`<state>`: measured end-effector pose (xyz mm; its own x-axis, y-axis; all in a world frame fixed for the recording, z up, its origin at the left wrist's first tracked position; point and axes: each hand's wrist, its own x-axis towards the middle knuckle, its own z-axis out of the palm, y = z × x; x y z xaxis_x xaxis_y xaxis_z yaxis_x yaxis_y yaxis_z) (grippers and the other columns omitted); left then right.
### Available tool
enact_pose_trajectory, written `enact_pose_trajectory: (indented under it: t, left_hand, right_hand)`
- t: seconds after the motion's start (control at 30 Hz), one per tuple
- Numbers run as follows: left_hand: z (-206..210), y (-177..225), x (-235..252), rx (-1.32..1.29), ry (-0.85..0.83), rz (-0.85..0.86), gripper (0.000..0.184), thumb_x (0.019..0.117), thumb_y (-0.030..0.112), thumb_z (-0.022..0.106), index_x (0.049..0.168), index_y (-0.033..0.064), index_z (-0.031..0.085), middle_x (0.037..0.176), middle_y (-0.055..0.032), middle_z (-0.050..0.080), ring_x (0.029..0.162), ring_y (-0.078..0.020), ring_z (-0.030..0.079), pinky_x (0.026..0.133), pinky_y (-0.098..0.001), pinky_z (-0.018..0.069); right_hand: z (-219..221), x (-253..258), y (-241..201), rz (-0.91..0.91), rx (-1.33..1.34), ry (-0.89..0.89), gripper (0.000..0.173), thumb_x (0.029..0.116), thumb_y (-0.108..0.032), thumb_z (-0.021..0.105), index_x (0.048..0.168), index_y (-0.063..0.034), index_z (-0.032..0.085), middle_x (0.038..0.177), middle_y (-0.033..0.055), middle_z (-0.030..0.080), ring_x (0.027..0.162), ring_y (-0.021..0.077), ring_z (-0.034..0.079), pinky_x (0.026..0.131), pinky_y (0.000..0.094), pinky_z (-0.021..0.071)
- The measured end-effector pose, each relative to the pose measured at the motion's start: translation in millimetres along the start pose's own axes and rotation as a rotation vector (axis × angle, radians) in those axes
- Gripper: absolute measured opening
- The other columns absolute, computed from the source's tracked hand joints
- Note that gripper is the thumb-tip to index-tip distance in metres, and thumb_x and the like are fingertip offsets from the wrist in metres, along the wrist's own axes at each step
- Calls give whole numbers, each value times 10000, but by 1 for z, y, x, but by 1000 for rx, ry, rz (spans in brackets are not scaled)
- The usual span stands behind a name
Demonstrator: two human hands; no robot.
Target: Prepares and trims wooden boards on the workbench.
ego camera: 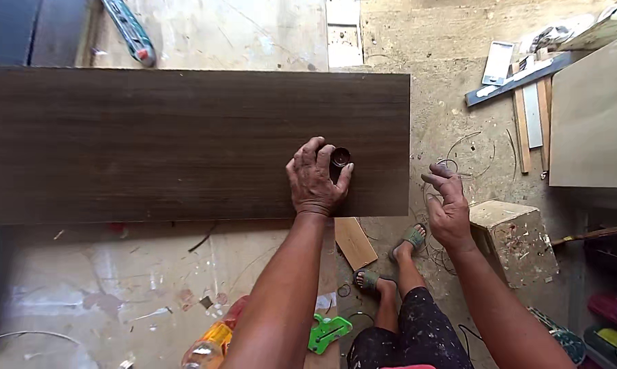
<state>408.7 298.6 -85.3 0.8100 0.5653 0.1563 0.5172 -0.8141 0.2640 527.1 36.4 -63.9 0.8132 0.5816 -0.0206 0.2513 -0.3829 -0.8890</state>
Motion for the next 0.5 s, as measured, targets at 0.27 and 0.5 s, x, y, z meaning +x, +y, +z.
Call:
enact_pose_trajectory:
  t: [0.27,0.5]
  left_hand:
    - [0,-2,1,20,14,12,577,937,620,544,1311,191,637,1493,-69,534,1394,-288,464,1099,-517,344]
    - [-1,-1,1,24,0,1,577,941,617,531,1320,193,624,1509,-68,519,1392,-291,463,1098,-516,339]
  right_hand:
    - [13,-11,28,-139,-196,-44,461,920,-54,487,1348,-77,656,1508,178,482,1429,296,433,1171,461,391]
    - [15,-18,29,-176,-227,-68,487,920,-56,480,1375,-85,649,1510,187,484,1407,314,452,1153,466,401]
